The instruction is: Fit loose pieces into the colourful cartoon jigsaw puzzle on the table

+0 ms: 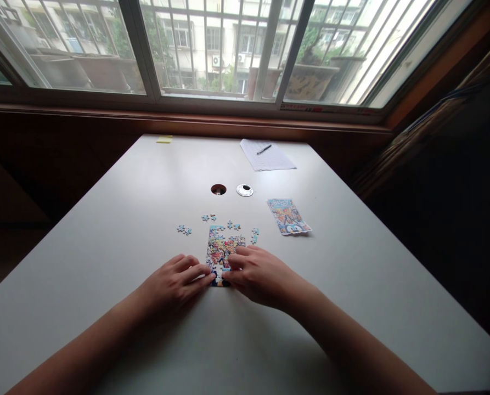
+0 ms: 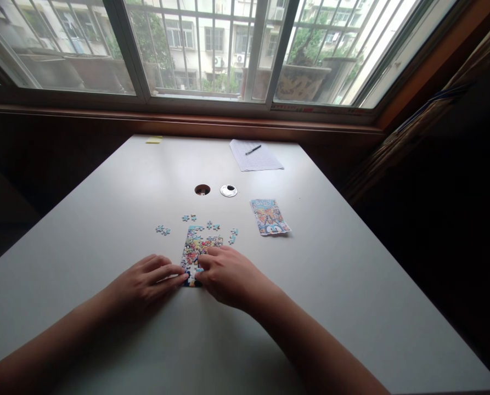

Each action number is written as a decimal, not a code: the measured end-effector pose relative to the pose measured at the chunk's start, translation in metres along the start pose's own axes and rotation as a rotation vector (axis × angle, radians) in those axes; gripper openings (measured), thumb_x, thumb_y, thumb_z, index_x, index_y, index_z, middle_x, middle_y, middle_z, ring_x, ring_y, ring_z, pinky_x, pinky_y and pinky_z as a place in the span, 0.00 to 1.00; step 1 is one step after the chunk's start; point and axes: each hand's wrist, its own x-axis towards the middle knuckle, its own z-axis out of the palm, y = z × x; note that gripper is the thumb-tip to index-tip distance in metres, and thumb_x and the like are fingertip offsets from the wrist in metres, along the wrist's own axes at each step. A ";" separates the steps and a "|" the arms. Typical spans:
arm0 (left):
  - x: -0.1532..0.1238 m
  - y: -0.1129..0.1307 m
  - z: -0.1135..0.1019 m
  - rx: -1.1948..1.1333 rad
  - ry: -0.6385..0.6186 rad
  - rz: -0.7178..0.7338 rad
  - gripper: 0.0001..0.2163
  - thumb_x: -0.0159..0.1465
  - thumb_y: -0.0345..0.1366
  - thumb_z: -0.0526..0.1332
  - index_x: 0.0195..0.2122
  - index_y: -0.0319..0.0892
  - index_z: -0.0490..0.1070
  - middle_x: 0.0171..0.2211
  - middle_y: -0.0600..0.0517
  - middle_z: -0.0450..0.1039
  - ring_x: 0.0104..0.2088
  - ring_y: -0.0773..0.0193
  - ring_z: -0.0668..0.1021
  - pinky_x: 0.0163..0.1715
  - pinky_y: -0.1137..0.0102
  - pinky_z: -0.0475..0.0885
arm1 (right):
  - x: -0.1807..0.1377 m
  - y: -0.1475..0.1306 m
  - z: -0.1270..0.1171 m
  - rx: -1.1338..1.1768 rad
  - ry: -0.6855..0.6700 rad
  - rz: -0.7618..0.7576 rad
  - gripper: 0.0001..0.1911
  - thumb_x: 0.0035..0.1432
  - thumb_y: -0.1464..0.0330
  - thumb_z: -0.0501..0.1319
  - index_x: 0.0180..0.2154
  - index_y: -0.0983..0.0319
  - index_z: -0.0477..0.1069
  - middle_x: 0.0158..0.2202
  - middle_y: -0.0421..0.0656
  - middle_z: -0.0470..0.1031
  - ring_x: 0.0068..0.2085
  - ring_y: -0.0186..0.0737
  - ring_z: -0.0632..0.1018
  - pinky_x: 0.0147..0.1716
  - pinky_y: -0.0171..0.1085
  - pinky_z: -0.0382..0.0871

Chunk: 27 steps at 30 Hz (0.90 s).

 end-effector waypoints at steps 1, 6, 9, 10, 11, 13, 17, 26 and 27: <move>0.000 0.000 -0.001 0.005 -0.002 0.003 0.16 0.70 0.28 0.56 0.58 0.40 0.68 0.50 0.45 0.75 0.44 0.57 0.72 0.44 0.61 0.69 | 0.000 -0.001 -0.001 -0.009 -0.004 0.002 0.08 0.65 0.69 0.60 0.34 0.58 0.77 0.35 0.44 0.75 0.40 0.43 0.70 0.37 0.41 0.61; 0.001 0.001 -0.001 0.009 0.009 -0.002 0.17 0.70 0.28 0.57 0.59 0.40 0.68 0.50 0.45 0.75 0.44 0.56 0.73 0.44 0.61 0.69 | -0.006 0.012 -0.001 0.024 0.032 0.015 0.09 0.66 0.70 0.59 0.36 0.57 0.78 0.35 0.43 0.74 0.36 0.40 0.71 0.36 0.39 0.62; 0.000 0.001 0.000 -0.011 0.016 -0.024 0.17 0.69 0.28 0.59 0.59 0.41 0.68 0.51 0.46 0.75 0.45 0.56 0.72 0.45 0.61 0.70 | -0.017 0.029 -0.005 0.066 0.151 0.110 0.11 0.67 0.71 0.57 0.41 0.57 0.78 0.32 0.42 0.73 0.34 0.38 0.72 0.35 0.38 0.64; -0.001 0.000 0.000 -0.023 0.028 -0.033 0.18 0.68 0.27 0.59 0.58 0.42 0.68 0.51 0.47 0.75 0.46 0.56 0.72 0.45 0.61 0.70 | -0.022 0.035 -0.007 0.084 0.180 0.146 0.11 0.67 0.71 0.57 0.42 0.57 0.78 0.32 0.42 0.73 0.34 0.38 0.72 0.35 0.38 0.64; -0.001 0.000 0.000 -0.038 0.044 -0.044 0.18 0.68 0.27 0.59 0.58 0.42 0.69 0.50 0.47 0.76 0.45 0.56 0.72 0.45 0.61 0.71 | -0.027 0.041 -0.010 0.091 0.214 0.176 0.11 0.67 0.71 0.57 0.43 0.57 0.79 0.32 0.42 0.74 0.34 0.38 0.73 0.35 0.37 0.65; -0.002 -0.001 0.000 -0.079 0.074 -0.075 0.18 0.66 0.26 0.60 0.57 0.44 0.70 0.49 0.48 0.76 0.45 0.57 0.72 0.45 0.62 0.71 | -0.038 0.052 -0.018 0.093 0.263 0.217 0.12 0.67 0.71 0.57 0.44 0.58 0.79 0.34 0.43 0.75 0.34 0.37 0.74 0.34 0.37 0.66; -0.005 -0.007 -0.003 -0.168 0.148 -0.152 0.20 0.65 0.24 0.59 0.57 0.46 0.70 0.46 0.48 0.76 0.43 0.58 0.72 0.44 0.62 0.72 | -0.054 0.067 -0.036 0.092 0.352 0.296 0.12 0.68 0.69 0.57 0.45 0.58 0.79 0.36 0.44 0.77 0.35 0.38 0.76 0.35 0.38 0.69; -0.008 -0.022 -0.011 -0.257 0.406 -0.415 0.14 0.66 0.24 0.58 0.50 0.45 0.75 0.40 0.48 0.74 0.41 0.60 0.73 0.42 0.64 0.71 | -0.088 0.089 -0.030 0.087 0.353 0.393 0.11 0.67 0.68 0.58 0.43 0.58 0.79 0.36 0.43 0.79 0.33 0.37 0.77 0.35 0.37 0.69; -0.007 -0.023 -0.011 -0.267 0.418 -0.442 0.14 0.67 0.25 0.58 0.49 0.45 0.76 0.40 0.49 0.74 0.41 0.60 0.73 0.41 0.66 0.71 | -0.093 0.091 -0.025 0.082 0.353 0.404 0.11 0.67 0.68 0.58 0.44 0.58 0.79 0.36 0.43 0.79 0.33 0.37 0.76 0.35 0.37 0.69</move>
